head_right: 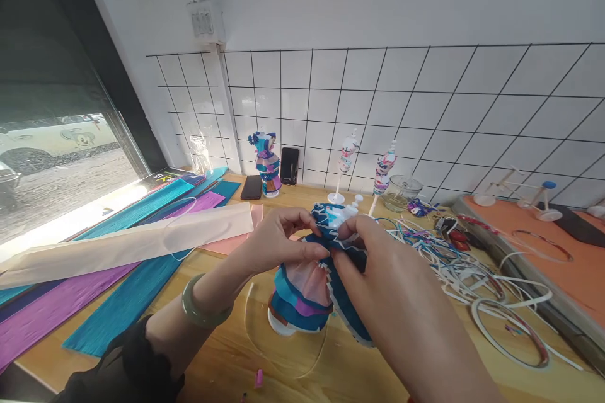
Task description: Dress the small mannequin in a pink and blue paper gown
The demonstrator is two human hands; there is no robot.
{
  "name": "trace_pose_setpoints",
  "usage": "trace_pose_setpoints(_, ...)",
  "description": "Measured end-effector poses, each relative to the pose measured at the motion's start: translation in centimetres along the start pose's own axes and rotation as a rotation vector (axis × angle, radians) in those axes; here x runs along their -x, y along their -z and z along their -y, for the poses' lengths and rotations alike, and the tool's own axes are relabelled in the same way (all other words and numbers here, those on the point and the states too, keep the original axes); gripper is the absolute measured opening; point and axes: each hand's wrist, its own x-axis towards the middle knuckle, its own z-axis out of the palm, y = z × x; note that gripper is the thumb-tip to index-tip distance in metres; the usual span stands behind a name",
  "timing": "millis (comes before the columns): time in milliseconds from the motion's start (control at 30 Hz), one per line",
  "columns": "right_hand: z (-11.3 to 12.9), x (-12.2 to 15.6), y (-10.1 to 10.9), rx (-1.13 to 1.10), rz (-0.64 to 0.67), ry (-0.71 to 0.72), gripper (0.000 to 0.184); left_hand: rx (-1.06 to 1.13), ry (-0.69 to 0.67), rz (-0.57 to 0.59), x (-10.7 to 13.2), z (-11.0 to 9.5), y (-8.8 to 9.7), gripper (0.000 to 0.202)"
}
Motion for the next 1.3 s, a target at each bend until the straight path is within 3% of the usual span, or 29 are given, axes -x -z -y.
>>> trace_pose_setpoints(300,-0.5,-0.3,0.4,-0.141,0.086,0.087,0.021,-0.047,-0.017,0.008,-0.1,0.0,0.2,0.024)
trace_pose_setpoints(600,-0.3,-0.2,1.1,-0.233,0.082,0.221,0.028,0.022,-0.034,-0.010,-0.2,0.2,0.2,0.020)
trace_pose_setpoints(800,-0.6,-0.2,1.1,-0.179,0.058,0.183,0.035,0.063,-0.007,0.038,0.0,0.1,-0.1,0.019)
trace_pose_setpoints(967,-0.6,-0.3,1.5,-0.249,0.109,0.137,0.048,0.194,0.086,0.078,0.0,0.1,0.1,0.029)
trace_pose_setpoints(1133,-0.2,-0.5,1.7,-0.332,0.113,0.114,0.051,0.308,0.216,0.105,-0.2,0.4,0.6,0.035)
trace_pose_setpoints(1300,-0.3,-0.3,1.9,-0.357,0.129,0.064,0.054,0.326,0.259,0.096,-0.4,0.4,1.2,0.034)
